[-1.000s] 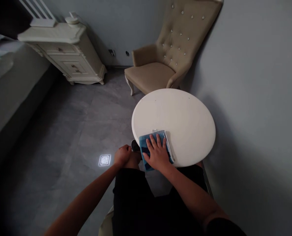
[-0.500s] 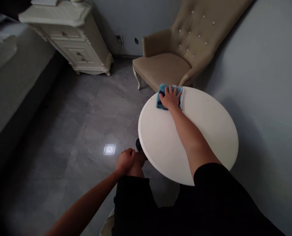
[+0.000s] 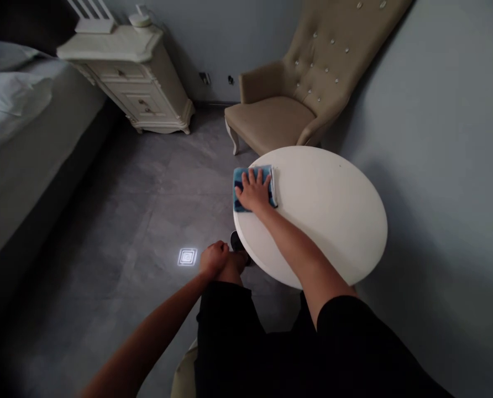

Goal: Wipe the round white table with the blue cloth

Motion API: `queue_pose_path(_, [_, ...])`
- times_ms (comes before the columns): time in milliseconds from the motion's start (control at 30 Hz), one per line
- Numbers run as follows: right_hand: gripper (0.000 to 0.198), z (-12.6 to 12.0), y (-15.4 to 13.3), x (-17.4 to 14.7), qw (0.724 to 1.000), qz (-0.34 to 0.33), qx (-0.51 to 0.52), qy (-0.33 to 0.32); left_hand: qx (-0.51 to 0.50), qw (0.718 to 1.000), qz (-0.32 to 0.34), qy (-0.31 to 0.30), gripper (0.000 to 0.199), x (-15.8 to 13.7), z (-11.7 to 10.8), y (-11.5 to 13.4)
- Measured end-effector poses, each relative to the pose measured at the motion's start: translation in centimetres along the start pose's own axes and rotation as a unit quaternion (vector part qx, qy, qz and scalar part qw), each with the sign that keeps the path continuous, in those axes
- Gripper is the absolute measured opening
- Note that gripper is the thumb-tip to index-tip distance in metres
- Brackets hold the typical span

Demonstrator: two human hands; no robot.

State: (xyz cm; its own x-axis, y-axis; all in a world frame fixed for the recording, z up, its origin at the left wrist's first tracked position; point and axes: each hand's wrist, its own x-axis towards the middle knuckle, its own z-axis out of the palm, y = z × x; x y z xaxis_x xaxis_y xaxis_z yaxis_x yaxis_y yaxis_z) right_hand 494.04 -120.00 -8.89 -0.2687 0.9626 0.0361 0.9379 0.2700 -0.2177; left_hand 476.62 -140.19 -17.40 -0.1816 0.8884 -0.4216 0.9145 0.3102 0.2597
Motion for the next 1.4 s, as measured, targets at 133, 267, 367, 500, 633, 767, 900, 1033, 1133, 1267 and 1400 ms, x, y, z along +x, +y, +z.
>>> queue_pose_path(133, [0.075, 0.8, -3.9, -10.9, 0.999, -0.049, 0.005, -0.002, -0.010, 1.000, -0.006, -0.020, 0.041, -1.5, -0.1, 0.9])
queue_pose_path(267, [0.074, 1.5, -4.8, -15.8, 0.997, -0.070, 0.010, -0.017, -0.026, 0.999, 0.019, -0.033, 0.039, -2.3, -0.2, 1.3])
queue_pose_path(367, [0.073, 1.2, -4.0, -13.8, 0.997, -0.073, 0.015, -0.020, -0.010, 0.999, 0.012, -0.035, 0.036, -2.1, -0.2, 1.3])
queue_pose_path(500, [0.074, 0.1, -1.1, -6.4, 0.999, -0.039, 0.011, -0.011, 0.013, 1.000, -0.008, -0.011, 0.043, -1.4, 0.1, 1.2])
queue_pose_path(633, [0.076, -1.0, 4.1, 3.2, 1.000, 0.021, 0.004, -0.009, 0.004, 1.000, -0.009, -0.004, 0.042, -0.5, 0.4, 0.7])
queue_pose_path(767, [0.078, -0.9, 10.3, 12.1, 0.995, 0.095, -0.004, -0.010, 0.005, 1.000, -0.008, -0.011, 0.041, 0.7, 0.3, 0.2])
queue_pose_path(900, [0.081, 0.1, 13.9, 17.0, 0.993, 0.115, 0.007, -0.002, 0.007, 1.000, -0.020, -0.021, 0.039, 1.6, 0.0, -0.5])
queue_pose_path(1033, [0.079, 0.4, 12.6, 15.9, 0.994, 0.105, 0.013, 0.006, 0.010, 0.999, -0.034, -0.019, 0.039, 1.6, -0.2, -0.8])
queue_pose_path(1133, [0.075, 0.0, 9.0, 11.7, 0.998, 0.067, 0.016, 0.005, 0.014, 1.000, -0.025, -0.010, 0.041, 1.2, -0.1, -0.3])
queue_pose_path(1267, [0.072, -0.7, 3.7, 3.2, 1.000, 0.003, 0.025, -0.014, 0.029, 0.999, -0.021, -0.003, 0.043, 0.3, 0.1, 0.9])
queue_pose_path(1400, [0.070, -1.4, 0.6, -7.9, 0.997, -0.066, 0.031, -0.017, 0.047, 0.999, -0.012, 0.008, 0.045, -0.8, 0.4, 2.0])
